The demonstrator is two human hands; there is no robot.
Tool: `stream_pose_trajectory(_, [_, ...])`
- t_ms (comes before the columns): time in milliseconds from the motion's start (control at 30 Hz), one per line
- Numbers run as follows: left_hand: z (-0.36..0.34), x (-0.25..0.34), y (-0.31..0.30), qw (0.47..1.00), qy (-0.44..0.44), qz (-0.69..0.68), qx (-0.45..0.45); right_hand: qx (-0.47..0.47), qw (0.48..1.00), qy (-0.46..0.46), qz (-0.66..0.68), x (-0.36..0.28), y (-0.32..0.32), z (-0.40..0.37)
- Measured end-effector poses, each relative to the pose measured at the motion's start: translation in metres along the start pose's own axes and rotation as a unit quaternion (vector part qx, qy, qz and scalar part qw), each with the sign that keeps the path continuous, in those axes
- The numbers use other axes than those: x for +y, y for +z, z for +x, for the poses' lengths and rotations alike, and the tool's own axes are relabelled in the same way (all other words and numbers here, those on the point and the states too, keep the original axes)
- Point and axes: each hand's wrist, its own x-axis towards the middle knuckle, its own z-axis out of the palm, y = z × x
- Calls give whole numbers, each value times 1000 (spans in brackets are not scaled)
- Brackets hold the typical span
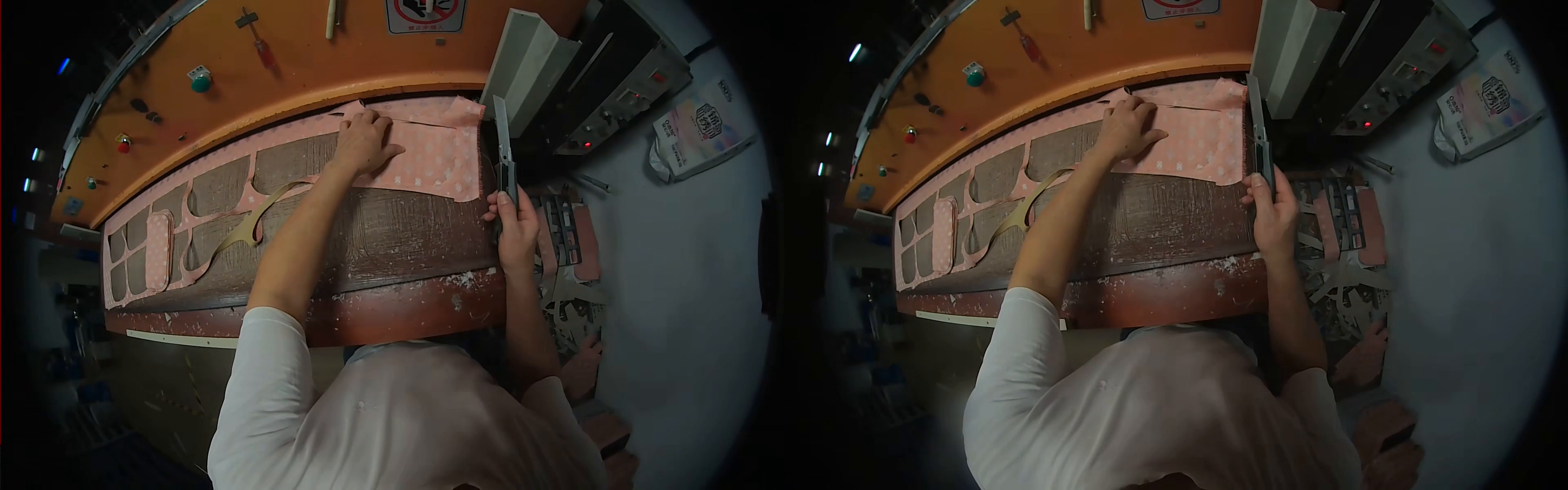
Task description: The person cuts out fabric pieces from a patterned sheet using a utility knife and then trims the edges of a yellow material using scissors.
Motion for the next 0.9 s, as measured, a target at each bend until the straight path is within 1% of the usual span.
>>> stream_pose_trajectory(33, [3, 1, -6, 1000, -10, 0, -16, -8, 1000, 5, 7, 1, -2, 3])
stream_pose_trajectory(133, [15, 8, -23, 993, -50, 16, -103, -33, 999, 10, 30, 9, -4, 10])
stream_pose_trajectory(233, [16, 17, -35, 992, 3, 78, -98, -52, 997, 17, 47, 13, -10, 8])
stream_pose_trajectory(300, [17, 20, -43, 993, 93, 14, -75, -52, 997, 31, 49, 12, -12, 6])
stream_pose_trajectory(333, [17, 23, -49, 988, 136, -19, -63, -52, 998, 28, 28, 8, -15, 7])
stream_pose_trajectory(367, [16, 27, -54, 987, 130, -54, -72, -53, 998, 26, 8, 3, -20, 10])
stream_pose_trajectory(433, [3, 58, -92, 982, 113, -122, -91, -59, 998, 5, -28, -9, -29, 17])
stream_pose_trajectory(500, [-12, 71, -107, 977, 142, -131, -86, -60, 993, 2, -104, -37, -41, 22])
stream_pose_trajectory(533, [-20, 78, -113, 974, 158, -137, -84, -55, 993, -13, -100, -44, -47, 25])
stream_pose_trajectory(600, [-43, 93, -128, 974, 119, -160, -105, -75, 984, -27, -159, -70, -60, 25])
stream_pose_trajectory(633, [-54, 98, -129, 971, 111, -184, -108, -70, 986, -32, -150, -75, -64, 24])
stream_pose_trajectory(733, [-87, 107, -126, 950, 96, -279, -100, -74, 981, -21, -180, -87, -74, 16])
stream_pose_trajectory(767, [-93, 112, -126, 961, 103, -238, -99, -88, 983, -13, -158, -84, -76, 14])
stream_pose_trajectory(867, [-107, 109, -116, 930, -29, -330, -161, -120, 987, 25, -104, -75, -80, 4])
stream_pose_trajectory(900, [-115, 106, -116, 890, -92, -422, -149, -119, 987, 42, -95, -73, -81, 0])
